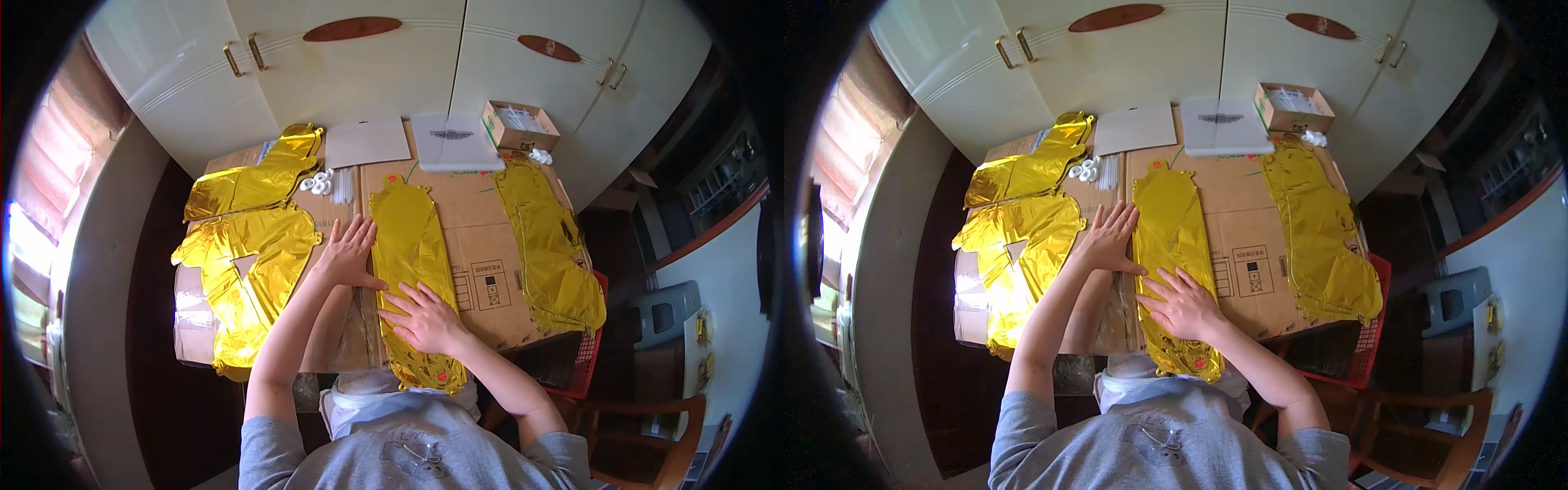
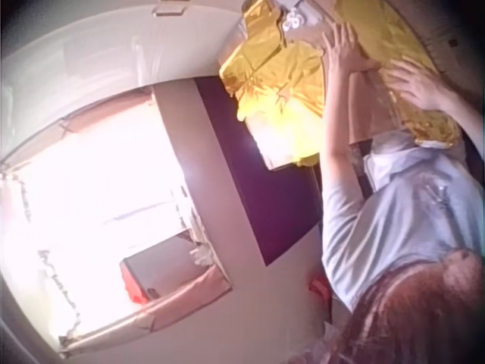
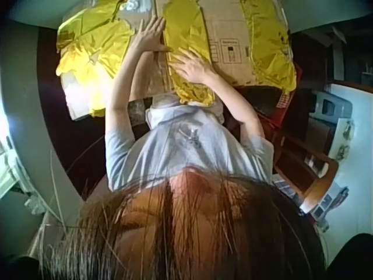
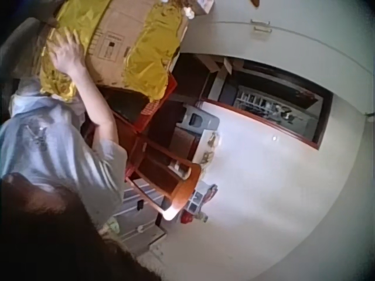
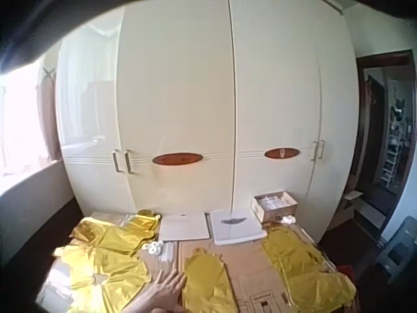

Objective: Fold and organize gold foil letter/number balloons on a cardboard workspace.

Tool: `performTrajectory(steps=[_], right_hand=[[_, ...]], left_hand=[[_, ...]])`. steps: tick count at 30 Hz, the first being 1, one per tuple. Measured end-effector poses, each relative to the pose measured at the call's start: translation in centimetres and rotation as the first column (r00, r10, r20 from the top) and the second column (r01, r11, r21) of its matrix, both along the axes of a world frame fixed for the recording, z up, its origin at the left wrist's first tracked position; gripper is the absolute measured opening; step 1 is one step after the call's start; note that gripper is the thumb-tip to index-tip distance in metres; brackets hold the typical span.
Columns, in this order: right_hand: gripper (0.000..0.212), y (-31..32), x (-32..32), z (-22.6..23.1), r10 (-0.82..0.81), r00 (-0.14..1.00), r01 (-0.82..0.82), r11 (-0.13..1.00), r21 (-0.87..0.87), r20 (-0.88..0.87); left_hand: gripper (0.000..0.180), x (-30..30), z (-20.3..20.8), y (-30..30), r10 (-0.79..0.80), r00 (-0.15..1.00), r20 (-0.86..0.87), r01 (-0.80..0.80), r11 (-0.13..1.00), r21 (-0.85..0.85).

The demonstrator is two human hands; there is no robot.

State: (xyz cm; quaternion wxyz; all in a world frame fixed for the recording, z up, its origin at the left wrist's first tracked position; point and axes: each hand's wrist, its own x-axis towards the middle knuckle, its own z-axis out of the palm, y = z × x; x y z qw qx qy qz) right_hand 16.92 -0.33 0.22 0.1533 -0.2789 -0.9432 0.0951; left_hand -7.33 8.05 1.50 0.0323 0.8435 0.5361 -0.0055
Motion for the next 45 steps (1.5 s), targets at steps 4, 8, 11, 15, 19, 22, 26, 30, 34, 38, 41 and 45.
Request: performTrajectory(steps=[4, 8, 11, 15, 19, 22, 26, 30, 34, 38, 41, 45], right_hand=[[0.036, 0.0, 0.2, 0.1, 0.040, 0.999, -0.040, 0.999, 0.015, 0.017], [0.034, -0.3, 0.2, 0.7, 0.091, 0.994, -0.090, 0.996, -0.021, 0.067], [0.033, -0.6, 0.3, 0.6, 0.122, 0.989, -0.119, 0.992, -0.045, 0.080], [0.038, -1.0, 0.5, 0.6, 0.132, 0.990, -0.131, 0.991, -0.029, 0.053], [0.045, 0.1, 1.4, 0.4, 0.060, 0.996, -0.061, 0.998, -0.027, -0.067], [0.045, 2.3, 2.8, 1.7, -0.062, 0.995, 0.066, 0.997, 0.045, -0.081], [0.043, 3.7, 4.0, 0.8, -0.107, 0.991, 0.109, 0.994, 0.028, -0.076], [0.045, 3.6, 4.1, 0.1, -0.108, 0.989, 0.108, 0.994, -0.006, -0.100], [0.047, 3.5, 4.0, -0.4, -0.106, 0.990, 0.104, 0.994, -0.027, -0.094], [0.051, 3.4, 4.0, -0.2, -0.104, 0.992, 0.102, 0.994, -0.028, -0.077], [0.054, 3.5, 4.0, -0.3, -0.111, 0.991, 0.109, 0.994, -0.028, -0.077], [0.055, 3.4, 4.0, -0.1, -0.119, 0.990, 0.117, 0.993, -0.033, -0.074]], left_hand=[[0.141, 0.1, 0.4, 0.0, 0.004, 1.000, -0.031, -0.005, 1.000, -0.022], [0.142, 0.1, 0.4, 0.0, 0.007, 0.999, -0.032, -0.008, 0.999, -0.032], [0.142, 0.1, 0.1, 0.2, 0.007, 0.999, -0.047, -0.008, 0.999, -0.031], [0.143, 0.1, 0.1, 0.1, 0.007, 0.999, -0.045, -0.008, 1.000, -0.027], [0.142, 0.0, 0.3, 0.0, 0.012, 1.000, -0.026, -0.013, 1.000, -0.012], [0.136, 0.0, 0.7, -0.5, 0.018, 1.000, -0.012, -0.018, 1.000, 0.009], [0.115, 0.8, 1.8, -2.4, -0.006, 1.000, 0.005, 0.005, 0.995, 0.098], [0.089, 2.3, 1.4, -5.8, -0.197, 0.979, 0.051, 0.194, 0.979, 0.065], [0.081, 2.7, 0.3, -7.6, -0.289, 0.954, 0.075, 0.279, 0.953, 0.118], [0.086, 2.6, -0.2, -8.0, -0.272, 0.962, 0.023, 0.266, 0.955, 0.134], [0.089, 2.4, -0.1, -7.9, -0.280, 0.960, 0.020, 0.275, 0.953, 0.130], [0.094, 2.3, -0.1, -8.0, -0.260, 0.965, 0.023, 0.256, 0.962, 0.096]])
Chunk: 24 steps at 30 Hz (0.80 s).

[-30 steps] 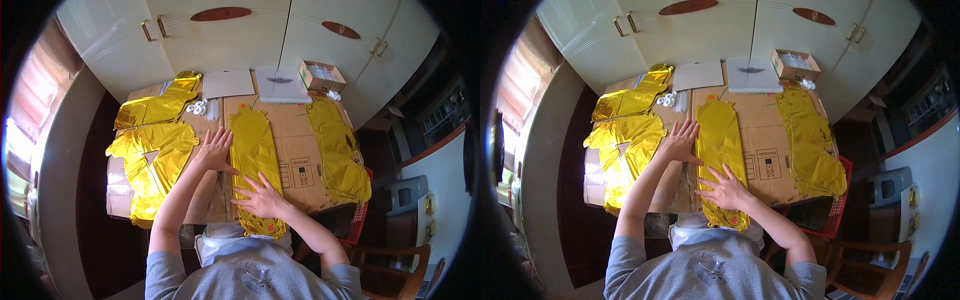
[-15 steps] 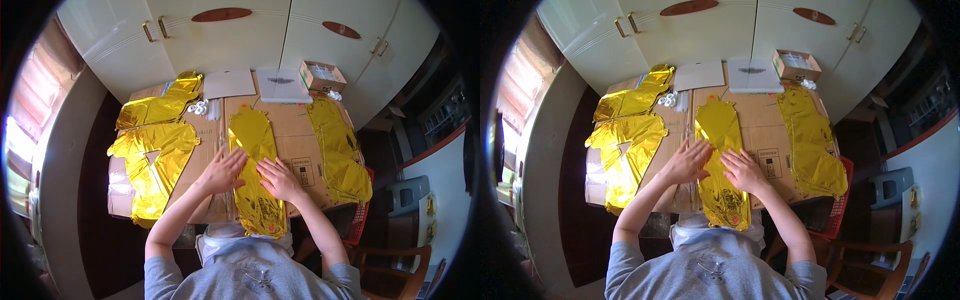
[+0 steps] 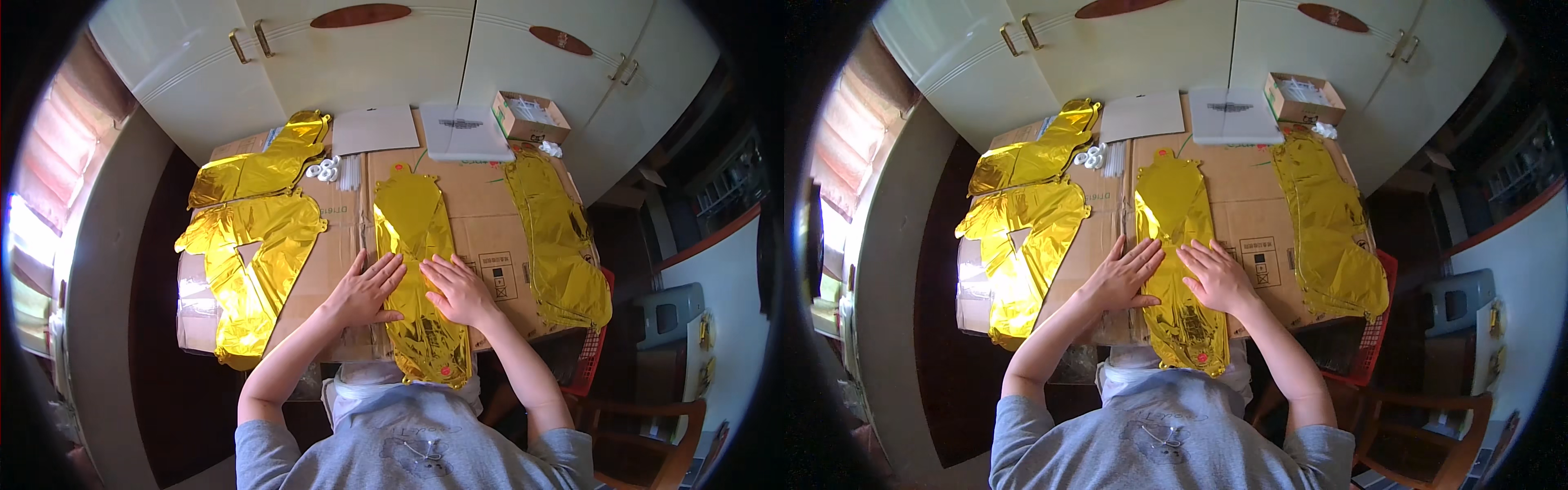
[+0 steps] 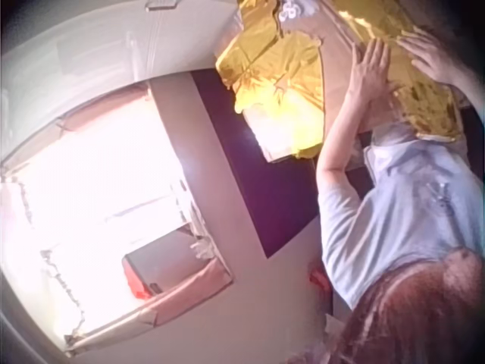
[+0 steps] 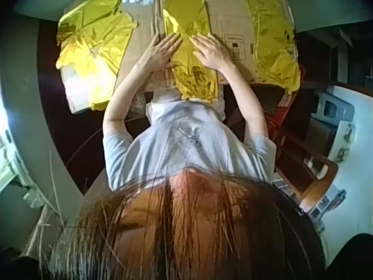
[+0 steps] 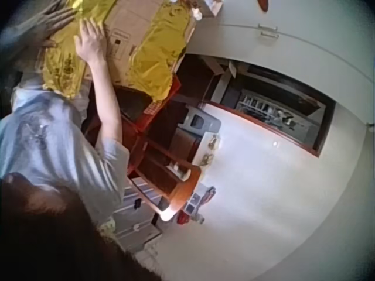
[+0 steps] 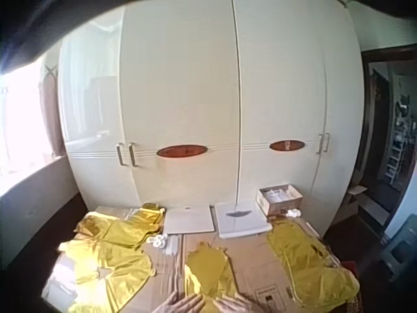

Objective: Fold and organize gold foil letter/number balloons on a cardboard workspace.

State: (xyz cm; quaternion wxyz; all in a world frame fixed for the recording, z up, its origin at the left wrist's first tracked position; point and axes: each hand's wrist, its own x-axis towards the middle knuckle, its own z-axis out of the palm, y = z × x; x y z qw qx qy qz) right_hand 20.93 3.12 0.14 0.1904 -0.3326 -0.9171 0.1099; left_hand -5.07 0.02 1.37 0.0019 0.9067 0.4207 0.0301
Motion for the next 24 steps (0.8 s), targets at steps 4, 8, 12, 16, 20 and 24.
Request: performTrajectory(steps=[4, 8, 12, 16, 20, 24], right_hand=[[0.055, 0.0, -0.1, 0.1, -0.001, 1.000, 0.001, 1.000, -0.007, 0.000], [0.060, 0.0, 0.0, -0.1, 0.001, 1.000, -0.001, 1.000, 0.012, 0.029], [0.072, 0.0, -0.1, 0.1, 0.008, 0.999, -0.010, 0.999, 0.037, 0.053], [0.079, 0.1, -0.1, 0.0, 0.004, 0.999, -0.006, 0.999, 0.037, 0.053], [0.078, 0.0, -0.1, 0.3, 0.002, 0.998, -0.005, 0.999, 0.040, 0.055], [0.078, 0.0, -0.1, 0.1, 0.003, 0.999, -0.005, 0.999, 0.043, 0.048]], left_hand=[[0.098, -0.1, 0.1, 0.0, 0.003, 1.000, 0.001, -0.003, 1.000, -0.031], [0.101, -0.1, 0.1, 0.0, 0.003, 1.000, -0.003, -0.003, 0.999, -0.035], [0.111, -0.1, 0.3, 0.0, -0.006, 1.000, -0.024, 0.004, 0.998, -0.067], [0.126, -0.1, 0.8, 0.1, -0.018, 0.999, -0.049, 0.013, 0.993, -0.117], [0.136, 0.0, 0.9, 0.0, -0.009, 0.998, -0.064, 0.000, 0.991, -0.136], [0.140, 0.2, 1.2, -0.1, 0.004, 0.997, -0.080, -0.016, 0.988, -0.153]])
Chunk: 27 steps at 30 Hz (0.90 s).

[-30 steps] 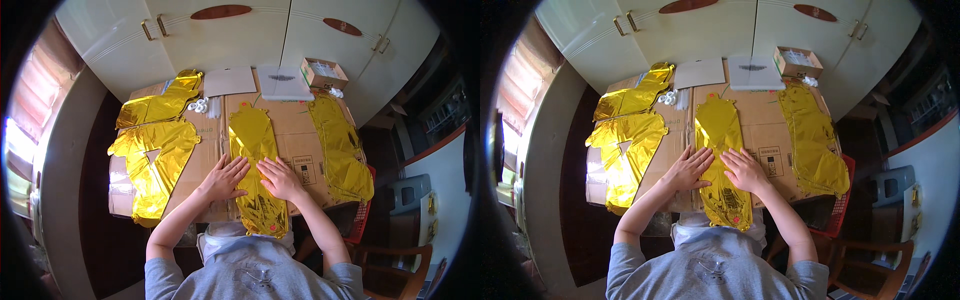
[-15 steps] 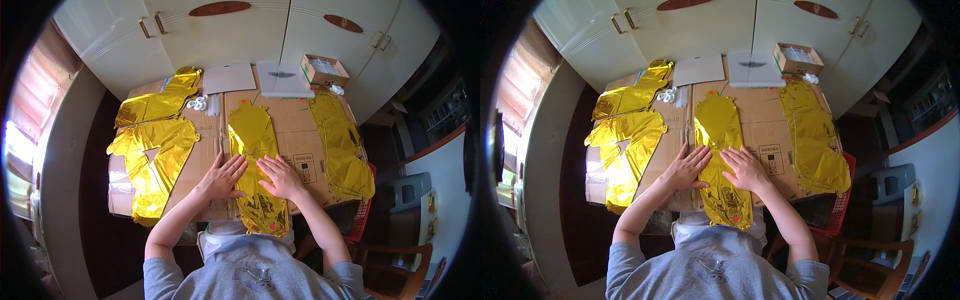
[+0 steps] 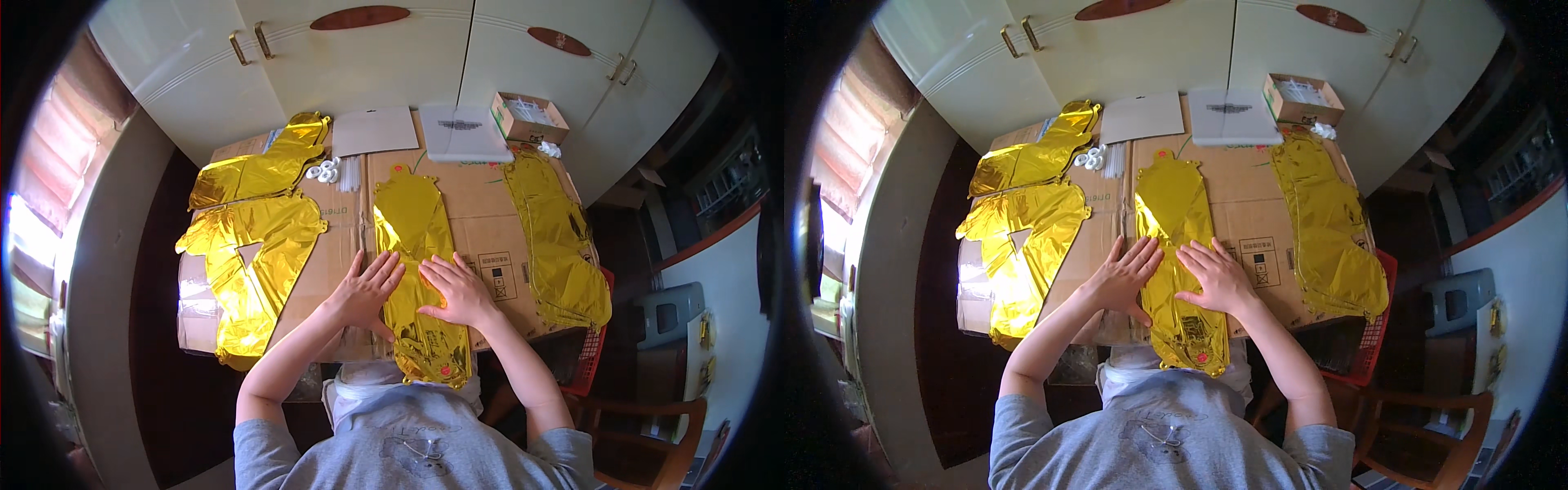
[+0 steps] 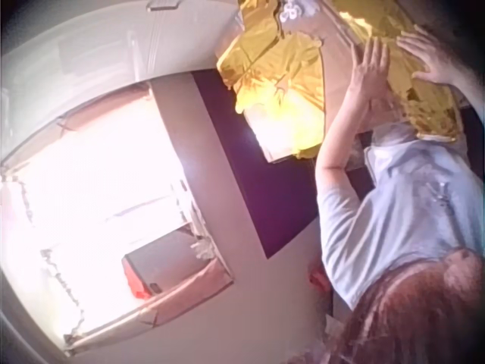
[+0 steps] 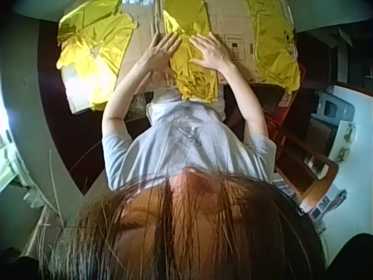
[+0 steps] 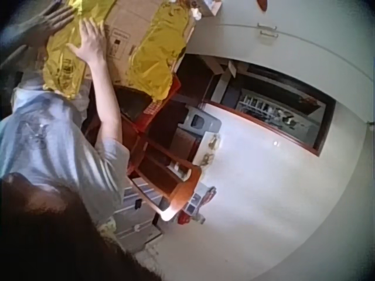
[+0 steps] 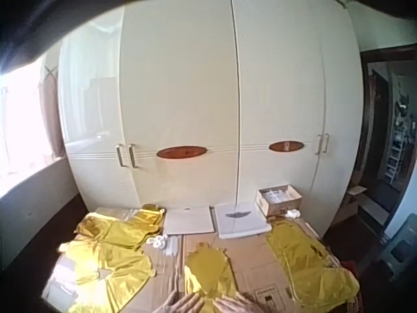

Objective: Fold and organize gold foil letter/number balloons on a cardboard workspace.

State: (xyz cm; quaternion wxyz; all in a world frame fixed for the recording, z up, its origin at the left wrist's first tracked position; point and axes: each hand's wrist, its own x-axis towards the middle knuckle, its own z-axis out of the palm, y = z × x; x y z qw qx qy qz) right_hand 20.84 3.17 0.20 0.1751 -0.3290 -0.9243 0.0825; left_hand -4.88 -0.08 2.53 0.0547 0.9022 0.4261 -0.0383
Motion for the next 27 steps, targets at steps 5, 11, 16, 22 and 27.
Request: performTrajectory(steps=[5, 11, 16, 22, 27], right_hand=[[0.078, 0.0, 0.1, 0.0, 0.002, 1.000, -0.002, 1.000, 0.011, 0.005], [0.078, 0.0, 0.0, -0.1, 0.002, 1.000, -0.002, 1.000, 0.014, 0.000], [0.079, 0.0, 0.1, -0.1, 0.002, 1.000, -0.002, 1.000, 0.017, 0.021], [0.068, -1.1, -0.5, 1.7, 0.008, 0.999, -0.016, 0.985, 0.174, 0.043], [0.040, -4.5, -2.9, 1.2, 0.269, 0.963, -0.263, 0.957, 0.121, -0.033]], left_hand=[[0.134, 0.0, 0.5, 0.1, -0.007, 0.999, -0.036, 0.006, 1.000, -0.013], [0.118, -0.8, -2.3, 0.7, -0.003, 0.999, 0.032, 0.001, 0.997, 0.074], [0.125, -1.1, -0.7, 1.2, -0.030, 1.000, 0.003, 0.030, 1.000, -0.005], [0.133, -1.1, -0.7, 1.0, -0.015, 1.000, 0.001, 0.015, 1.000, 0.005], [0.136, -1.0, -1.0, 1.1, -0.015, 1.000, 0.014, 0.015, 0.999, 0.030]])
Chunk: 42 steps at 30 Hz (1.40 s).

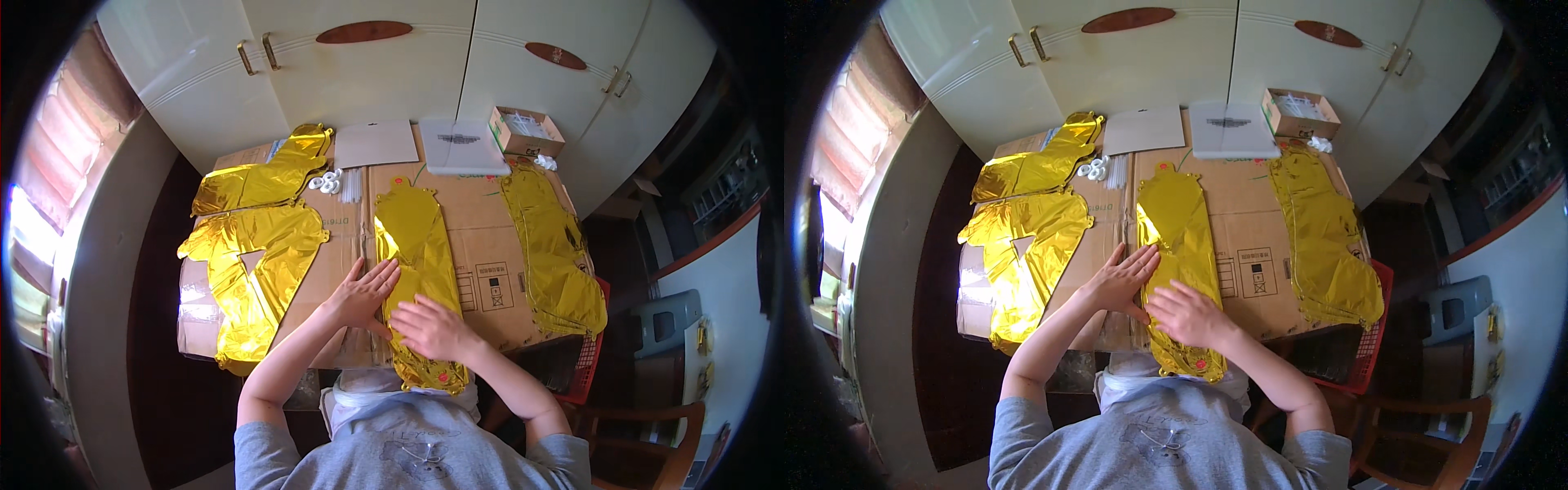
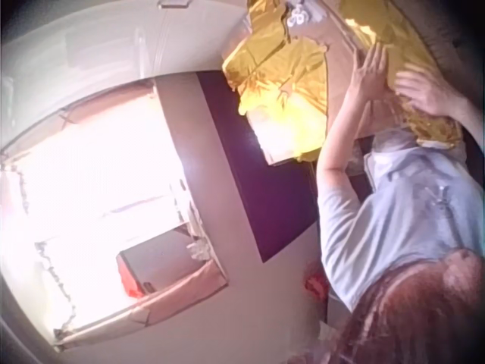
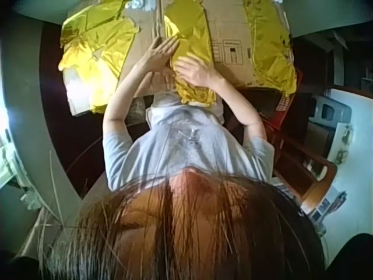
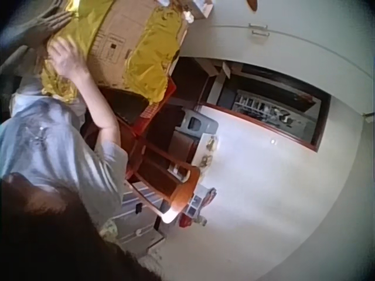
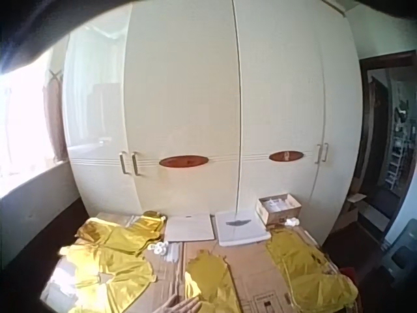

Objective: Fold and organize gold foil letter/number balloons on a cardboard workspace.

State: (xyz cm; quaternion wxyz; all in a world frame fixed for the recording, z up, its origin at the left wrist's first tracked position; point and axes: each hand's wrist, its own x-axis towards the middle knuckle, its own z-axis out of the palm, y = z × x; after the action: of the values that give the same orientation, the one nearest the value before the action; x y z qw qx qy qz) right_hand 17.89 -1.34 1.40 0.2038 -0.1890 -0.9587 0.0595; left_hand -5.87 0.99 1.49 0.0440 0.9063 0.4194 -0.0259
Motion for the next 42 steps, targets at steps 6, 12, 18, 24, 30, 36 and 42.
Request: performTrajectory(steps=[6, 12, 18, 24, 30, 36, 42], right_hand=[[0.034, -0.8, -0.3, -0.6, -0.009, 0.999, 0.013, 0.992, -0.126, 0.036], [0.036, -0.8, -0.3, -1.0, 0.001, 0.999, 0.012, 0.972, -0.236, 0.054], [0.038, -0.7, -0.3, -0.8, -0.007, 1.000, 0.010, 0.980, -0.200, 0.020], [0.039, -0.7, -0.1, -1.1, -0.010, 0.999, 0.016, 0.980, -0.200, 0.031], [0.038, -0.8, -0.1, -1.4, -0.013, 0.998, 0.026, 0.982, -0.189, 0.069], [0.038, -0.8, -0.1, -1.7, -0.021, 0.998, 0.032, 0.985, -0.172, 0.066], [0.037, -0.9, 0.8, -1.3, -0.035, 0.996, 0.052, 0.977, -0.207, 0.087]], left_hand=[[0.134, 0.1, 0.7, -0.2, 0.018, 1.000, -0.007, -0.018, 1.000, 0.000], [0.115, -0.2, -0.9, 1.3, 0.109, 0.991, 0.077, -0.117, 0.988, 0.104], [0.113, -0.9, -1.0, 4.0, 0.173, 0.983, 0.057, -0.180, 0.967, 0.178], [0.110, -1.6, -0.9, 6.6, 0.206, 0.978, 0.043, -0.210, 0.967, 0.142], [0.115, -1.5, -0.2, 7.9, 0.263, 0.964, -0.019, -0.261, 0.961, 0.097], [0.124, -1.2, 0.0, 8.6, 0.302, 0.950, -0.082, -0.296, 0.952, 0.081], [0.122, 0.2, -0.2, 8.8, 0.293, 0.956, -0.032, -0.288, 0.951, 0.115]])
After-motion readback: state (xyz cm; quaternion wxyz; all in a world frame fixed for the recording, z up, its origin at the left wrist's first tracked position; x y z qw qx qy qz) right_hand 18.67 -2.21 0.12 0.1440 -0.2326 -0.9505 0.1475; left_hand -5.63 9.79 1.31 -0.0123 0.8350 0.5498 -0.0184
